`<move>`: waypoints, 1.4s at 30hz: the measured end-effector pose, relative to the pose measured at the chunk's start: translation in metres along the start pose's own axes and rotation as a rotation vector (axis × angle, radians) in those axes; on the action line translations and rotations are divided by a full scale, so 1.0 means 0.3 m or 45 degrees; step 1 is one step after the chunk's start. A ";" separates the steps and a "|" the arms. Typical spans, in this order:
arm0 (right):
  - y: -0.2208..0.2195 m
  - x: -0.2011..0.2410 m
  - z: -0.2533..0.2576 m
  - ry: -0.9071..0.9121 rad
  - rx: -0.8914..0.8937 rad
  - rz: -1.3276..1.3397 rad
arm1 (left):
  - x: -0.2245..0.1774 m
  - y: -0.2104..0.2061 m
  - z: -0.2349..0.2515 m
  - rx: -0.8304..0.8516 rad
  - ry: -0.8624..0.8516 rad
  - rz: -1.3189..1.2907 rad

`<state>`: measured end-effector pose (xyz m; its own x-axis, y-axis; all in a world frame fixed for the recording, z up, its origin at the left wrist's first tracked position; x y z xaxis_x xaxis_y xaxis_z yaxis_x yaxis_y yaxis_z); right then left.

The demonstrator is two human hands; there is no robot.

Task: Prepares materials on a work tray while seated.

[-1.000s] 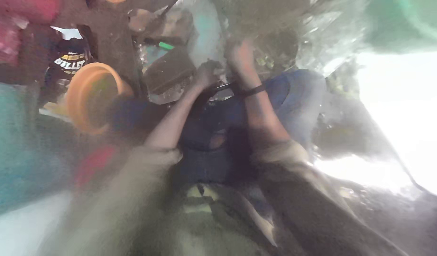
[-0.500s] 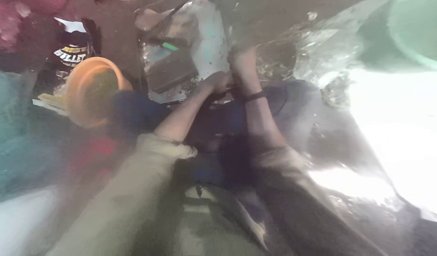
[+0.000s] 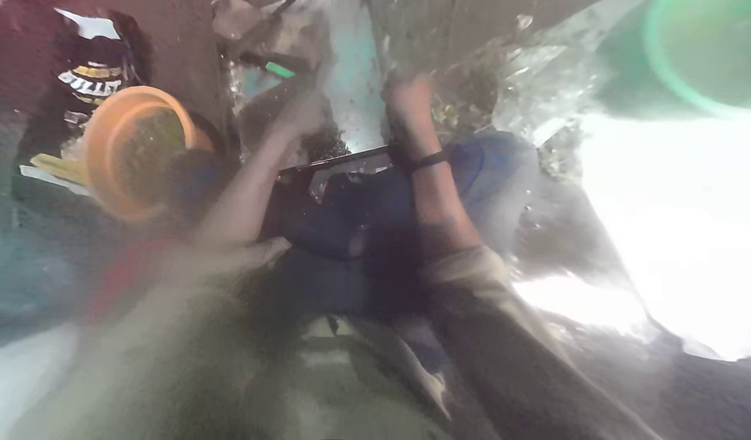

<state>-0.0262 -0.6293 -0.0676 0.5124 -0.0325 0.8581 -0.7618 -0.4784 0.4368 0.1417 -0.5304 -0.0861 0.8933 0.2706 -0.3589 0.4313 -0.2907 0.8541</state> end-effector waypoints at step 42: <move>-0.098 -0.033 -0.028 -0.061 0.147 -0.072 | 0.183 -0.175 -0.187 0.027 0.494 0.132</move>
<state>-0.0121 -0.6077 -0.0866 0.5740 -0.0433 0.8177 -0.6818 -0.5784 0.4479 0.1608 -0.4489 -0.1295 0.8200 0.5638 -0.0989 0.3472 -0.3525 0.8691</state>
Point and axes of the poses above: each hand's wrist, its own z-axis towards the middle knuckle, its own y-axis out of the back of the hand, x = y × z, the point moved 8 cm from there along z, towards the middle knuckle, and after that the axes turned 3 degrees about -y, right-handed, at the moved point
